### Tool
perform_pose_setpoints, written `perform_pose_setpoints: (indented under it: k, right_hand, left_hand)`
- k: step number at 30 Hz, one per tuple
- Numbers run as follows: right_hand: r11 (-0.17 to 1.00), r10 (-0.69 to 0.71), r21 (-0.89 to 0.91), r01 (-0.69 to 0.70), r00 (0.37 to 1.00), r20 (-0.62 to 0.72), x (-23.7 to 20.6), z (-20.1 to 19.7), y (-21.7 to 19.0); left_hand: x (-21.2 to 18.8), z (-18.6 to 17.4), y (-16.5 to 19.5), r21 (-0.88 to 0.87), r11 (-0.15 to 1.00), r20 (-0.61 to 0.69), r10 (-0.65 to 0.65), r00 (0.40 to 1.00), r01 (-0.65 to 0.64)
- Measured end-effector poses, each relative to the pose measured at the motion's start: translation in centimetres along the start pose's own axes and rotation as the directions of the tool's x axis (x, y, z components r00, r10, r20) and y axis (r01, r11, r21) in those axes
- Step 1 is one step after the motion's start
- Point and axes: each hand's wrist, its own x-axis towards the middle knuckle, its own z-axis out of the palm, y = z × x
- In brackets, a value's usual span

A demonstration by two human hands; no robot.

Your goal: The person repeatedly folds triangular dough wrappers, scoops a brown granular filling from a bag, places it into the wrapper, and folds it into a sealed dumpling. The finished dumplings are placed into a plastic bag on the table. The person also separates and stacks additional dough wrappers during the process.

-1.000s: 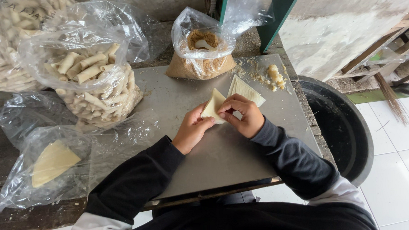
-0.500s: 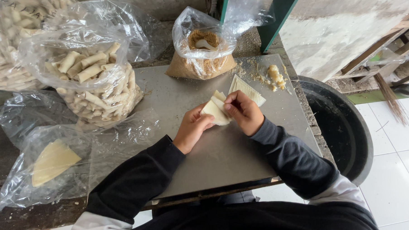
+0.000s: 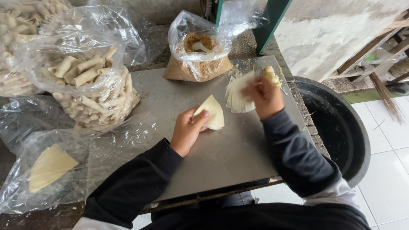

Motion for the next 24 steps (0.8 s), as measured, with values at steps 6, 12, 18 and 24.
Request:
perform_pose_setpoints:
  k: [6, 12, 18, 24]
  right_hand:
    - [0.666, -0.271, -0.64, 0.382, 0.924, 0.269, 0.2, -2.1, 0.1]
    - [0.618, -0.086, -0.708, 0.341, 0.925, 0.37, -0.1, -2.2, 0.9]
    - [0.617, -0.035, -0.722, 0.313, 0.927, 0.373, -0.4, -2.0, 1.3]
    - [0.586, -0.089, -0.665, 0.463, 0.853, 0.515, -0.5, -2.1, 0.1]
  left_hand:
    - [-0.1, 0.2, 0.4, 0.005, 1.0, -0.009, -0.011, 1.0, 0.011]
    - [-0.1, 0.2, 0.4, 0.0, 1.0, 0.002, -0.029, 1.0, 0.029]
    - [-0.2, 0.2, 0.5, -0.031, 0.999, 0.021, -0.015, 1.0, 0.016]
    - [-0.3, 0.3, 0.8, 0.001, 1.0, 0.016, -0.027, 0.999, 0.027]
